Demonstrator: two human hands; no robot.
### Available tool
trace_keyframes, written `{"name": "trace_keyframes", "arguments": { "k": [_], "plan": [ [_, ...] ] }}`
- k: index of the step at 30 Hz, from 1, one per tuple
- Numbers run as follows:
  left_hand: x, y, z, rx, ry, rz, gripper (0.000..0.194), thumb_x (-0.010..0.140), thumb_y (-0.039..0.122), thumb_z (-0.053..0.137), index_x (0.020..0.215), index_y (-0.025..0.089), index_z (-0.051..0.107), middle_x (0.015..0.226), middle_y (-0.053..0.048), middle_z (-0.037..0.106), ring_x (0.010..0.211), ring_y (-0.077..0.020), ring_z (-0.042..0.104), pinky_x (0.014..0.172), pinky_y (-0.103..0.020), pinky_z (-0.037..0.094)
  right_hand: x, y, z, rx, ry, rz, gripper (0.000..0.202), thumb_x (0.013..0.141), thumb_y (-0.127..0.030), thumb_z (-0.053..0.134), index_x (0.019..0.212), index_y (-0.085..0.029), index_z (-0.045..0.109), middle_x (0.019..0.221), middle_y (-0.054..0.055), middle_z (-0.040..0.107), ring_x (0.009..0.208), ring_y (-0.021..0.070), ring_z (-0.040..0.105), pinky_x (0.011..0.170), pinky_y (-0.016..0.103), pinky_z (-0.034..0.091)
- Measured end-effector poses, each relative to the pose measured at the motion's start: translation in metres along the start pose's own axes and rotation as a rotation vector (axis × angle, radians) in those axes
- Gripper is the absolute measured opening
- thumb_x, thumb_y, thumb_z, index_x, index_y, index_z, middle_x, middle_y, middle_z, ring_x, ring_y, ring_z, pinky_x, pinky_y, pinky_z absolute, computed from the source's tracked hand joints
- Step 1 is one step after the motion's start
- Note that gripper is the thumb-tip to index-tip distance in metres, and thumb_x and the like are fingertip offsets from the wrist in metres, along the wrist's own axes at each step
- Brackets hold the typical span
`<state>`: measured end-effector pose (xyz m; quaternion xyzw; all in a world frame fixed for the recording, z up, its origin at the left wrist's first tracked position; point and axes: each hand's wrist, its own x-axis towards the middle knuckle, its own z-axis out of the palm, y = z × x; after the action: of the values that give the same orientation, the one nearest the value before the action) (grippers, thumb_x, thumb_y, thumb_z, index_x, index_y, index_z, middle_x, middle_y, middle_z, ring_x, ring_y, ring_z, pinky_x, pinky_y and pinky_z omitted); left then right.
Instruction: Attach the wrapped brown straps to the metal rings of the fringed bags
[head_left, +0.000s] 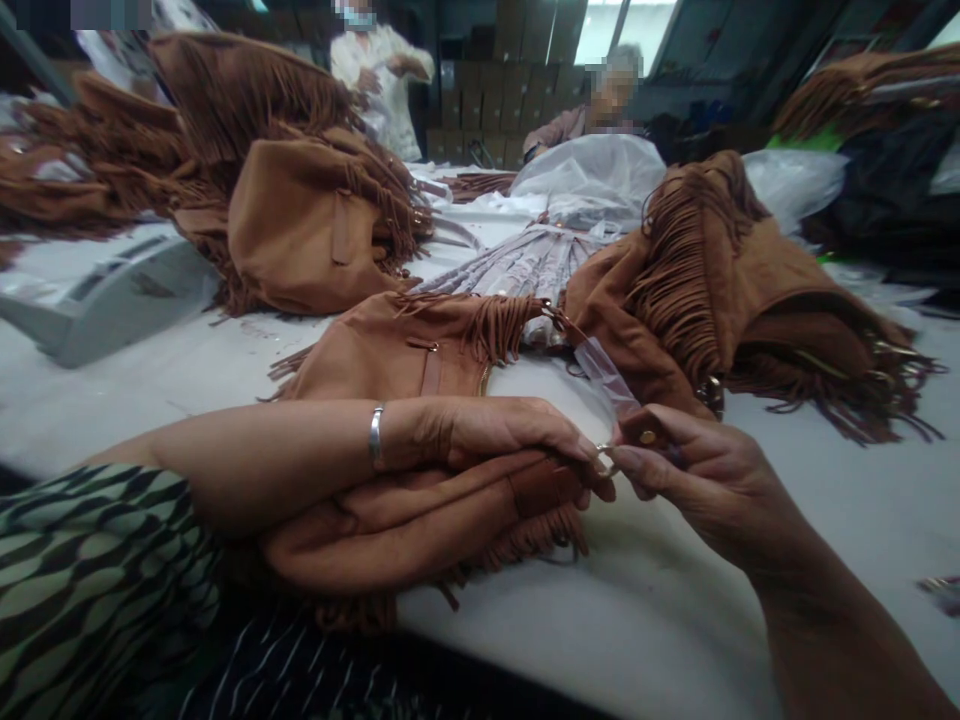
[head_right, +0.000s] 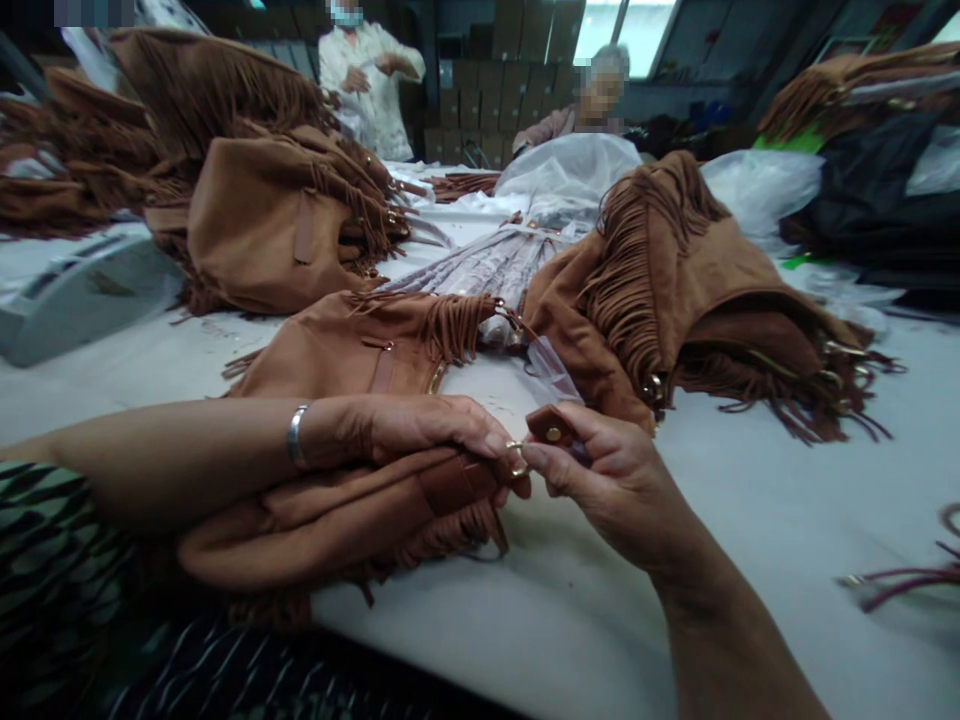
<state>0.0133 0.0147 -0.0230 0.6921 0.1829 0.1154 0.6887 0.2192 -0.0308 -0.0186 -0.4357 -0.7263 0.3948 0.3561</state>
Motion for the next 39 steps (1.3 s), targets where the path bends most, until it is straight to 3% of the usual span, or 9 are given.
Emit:
{"name": "trace_keyframes", "arguments": {
  "k": [9,13,18,21,25,28,31,34,39],
  "plan": [
    [0.002,-0.006,0.002,-0.001,0.057,-0.045,0.027,0.086,0.025,0.043,0.078,0.017,0.067,0.083,-0.003,0.068,0.079,-0.0146,0.065,0.073,-0.028,0.052,0.002,0.002,-0.001,-0.025,-0.06,0.046,0.018,0.083,-0.035,0.066,0.082,-0.018,0.063,0.059,-0.003,0.053,0.049,0.0082,0.047,0.043,0.019,0.036],
    [0.006,-0.013,0.0,0.067,0.038,-0.005,0.026,0.085,0.03,0.045,0.079,0.019,0.067,0.085,-0.003,0.069,0.079,-0.0152,0.064,0.068,-0.027,0.053,0.0,0.005,-0.005,0.071,-0.129,0.069,0.028,0.09,-0.043,0.052,0.088,-0.017,0.063,0.058,-0.001,0.054,0.052,0.0108,0.049,0.048,0.022,0.04],
    [0.007,-0.013,0.004,0.079,0.112,-0.053,0.025,0.082,0.028,0.046,0.075,0.016,0.067,0.08,-0.004,0.067,0.074,-0.0142,0.062,0.067,-0.025,0.052,-0.003,0.005,-0.014,0.013,-0.026,0.059,0.022,0.088,-0.039,0.058,0.089,-0.019,0.065,0.059,0.0,0.058,0.049,0.0123,0.054,0.045,0.023,0.042],
    [0.01,-0.014,0.006,-0.024,0.137,-0.121,0.022,0.078,0.028,0.051,0.072,0.014,0.066,0.076,-0.003,0.064,0.071,-0.0127,0.059,0.066,-0.023,0.049,-0.005,0.001,-0.015,-0.248,0.022,-0.13,0.013,0.084,-0.032,0.065,0.088,-0.022,0.071,0.068,0.002,0.067,0.052,0.0141,0.059,0.046,0.025,0.046],
    [0.012,-0.017,0.007,-0.105,0.188,-0.179,0.018,0.074,0.026,0.054,0.069,0.013,0.065,0.071,-0.002,0.06,0.067,-0.0117,0.054,0.064,-0.021,0.045,-0.008,-0.01,-0.012,-0.646,0.037,-0.474,0.009,0.086,-0.023,0.062,0.093,-0.021,0.067,0.082,0.003,0.071,0.071,0.0186,0.066,0.065,0.031,0.049],
    [0.01,-0.017,0.008,-0.059,0.203,-0.142,0.015,0.072,0.025,0.054,0.065,0.014,0.061,0.067,-0.001,0.055,0.064,-0.0109,0.049,0.06,-0.021,0.04,-0.013,-0.019,-0.01,-0.96,0.019,-0.609,0.009,0.09,-0.021,0.057,0.092,-0.016,0.064,0.076,0.005,0.069,0.064,0.0178,0.061,0.062,0.033,0.045],
    [0.005,-0.016,0.009,0.011,0.191,-0.107,0.017,0.072,0.03,0.053,0.066,0.015,0.056,0.06,0.002,0.047,0.057,-0.0096,0.041,0.053,-0.021,0.035,-0.017,-0.024,-0.011,-1.217,0.065,-0.775,0.012,0.083,-0.016,0.066,0.093,-0.01,0.062,0.066,0.005,0.065,0.059,0.0175,0.055,0.059,0.034,0.042],
    [0.0,-0.013,0.01,0.074,0.218,-0.141,0.022,0.075,0.037,0.051,0.07,0.015,0.054,0.057,0.004,0.04,0.053,-0.0088,0.034,0.048,-0.022,0.03,-0.02,-0.026,-0.011,-1.258,0.032,-0.899,0.025,0.077,-0.01,0.072,0.097,-0.004,0.059,0.066,0.007,0.064,0.062,0.0176,0.054,0.06,0.034,0.043],
    [-0.003,-0.012,0.013,0.149,0.226,-0.141,0.025,0.075,0.039,0.049,0.079,0.015,0.056,0.054,0.005,0.038,0.049,-0.0088,0.034,0.043,-0.022,0.026,-0.021,-0.022,-0.01,-1.215,-0.049,-1.0,0.023,0.077,-0.008,0.071,0.097,-0.002,0.06,0.071,0.011,0.067,0.065,0.0206,0.057,0.06,0.037,0.046]
  ]
}}
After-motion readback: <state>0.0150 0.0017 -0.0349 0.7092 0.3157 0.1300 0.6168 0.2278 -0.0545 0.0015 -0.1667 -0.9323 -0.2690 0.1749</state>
